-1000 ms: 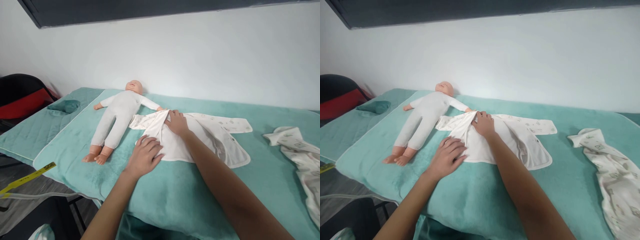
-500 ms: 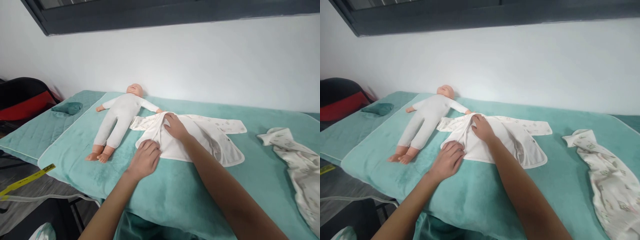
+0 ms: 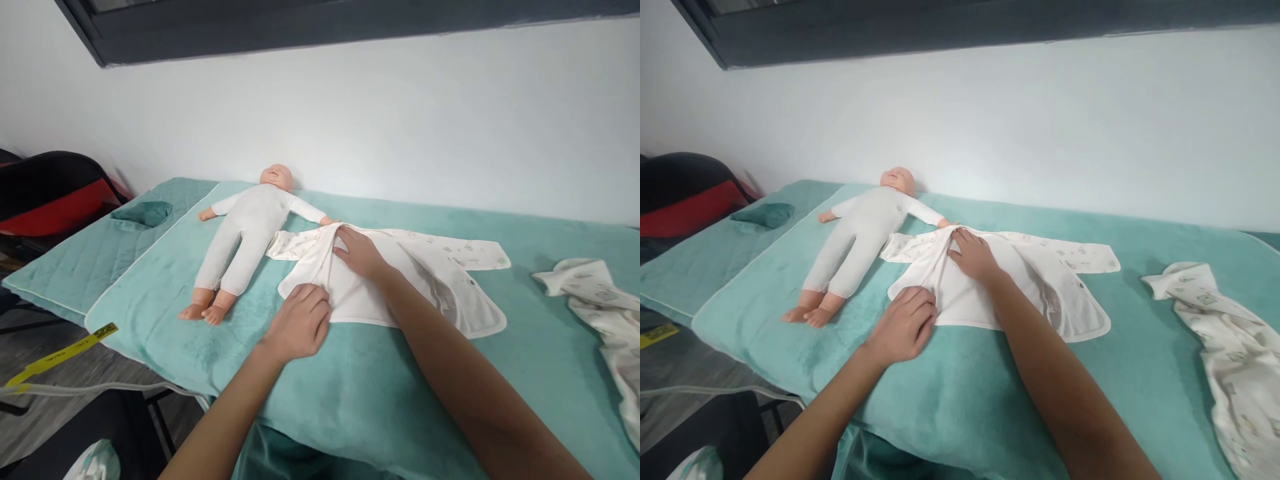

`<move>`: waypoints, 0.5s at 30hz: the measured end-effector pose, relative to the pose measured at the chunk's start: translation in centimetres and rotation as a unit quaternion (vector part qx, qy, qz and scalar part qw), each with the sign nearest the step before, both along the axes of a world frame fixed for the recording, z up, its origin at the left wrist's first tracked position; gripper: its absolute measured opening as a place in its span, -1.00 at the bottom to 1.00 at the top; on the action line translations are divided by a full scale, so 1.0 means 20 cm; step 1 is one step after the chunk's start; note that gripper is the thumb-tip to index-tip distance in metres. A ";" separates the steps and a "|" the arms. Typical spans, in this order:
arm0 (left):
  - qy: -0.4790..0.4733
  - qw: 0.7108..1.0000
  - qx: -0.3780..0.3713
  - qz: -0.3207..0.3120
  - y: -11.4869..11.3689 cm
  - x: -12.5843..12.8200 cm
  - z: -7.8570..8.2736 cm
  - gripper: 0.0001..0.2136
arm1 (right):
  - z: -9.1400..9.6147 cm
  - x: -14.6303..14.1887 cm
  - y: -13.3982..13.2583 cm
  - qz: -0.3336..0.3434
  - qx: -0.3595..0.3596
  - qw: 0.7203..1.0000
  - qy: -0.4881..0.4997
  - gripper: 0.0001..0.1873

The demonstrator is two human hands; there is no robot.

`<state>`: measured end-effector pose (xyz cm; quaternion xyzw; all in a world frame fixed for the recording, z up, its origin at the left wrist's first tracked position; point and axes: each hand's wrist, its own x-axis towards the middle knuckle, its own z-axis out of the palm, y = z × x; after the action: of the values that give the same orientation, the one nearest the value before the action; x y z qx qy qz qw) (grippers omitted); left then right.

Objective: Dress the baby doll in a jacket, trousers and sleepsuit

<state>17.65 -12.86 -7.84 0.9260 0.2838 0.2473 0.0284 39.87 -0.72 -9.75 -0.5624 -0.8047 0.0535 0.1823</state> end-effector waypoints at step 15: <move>0.006 0.999 0.021 0.029 0.01 0.01 -0.02 -0.72 | 0.00 0.39 -0.12 -0.093 0.012 0.994 -0.053 -0.47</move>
<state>17.81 -12.75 -8.25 0.9192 0.3051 0.2488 0.0003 47.73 -3.09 -9.75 -0.6342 -0.7583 -0.0033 0.1509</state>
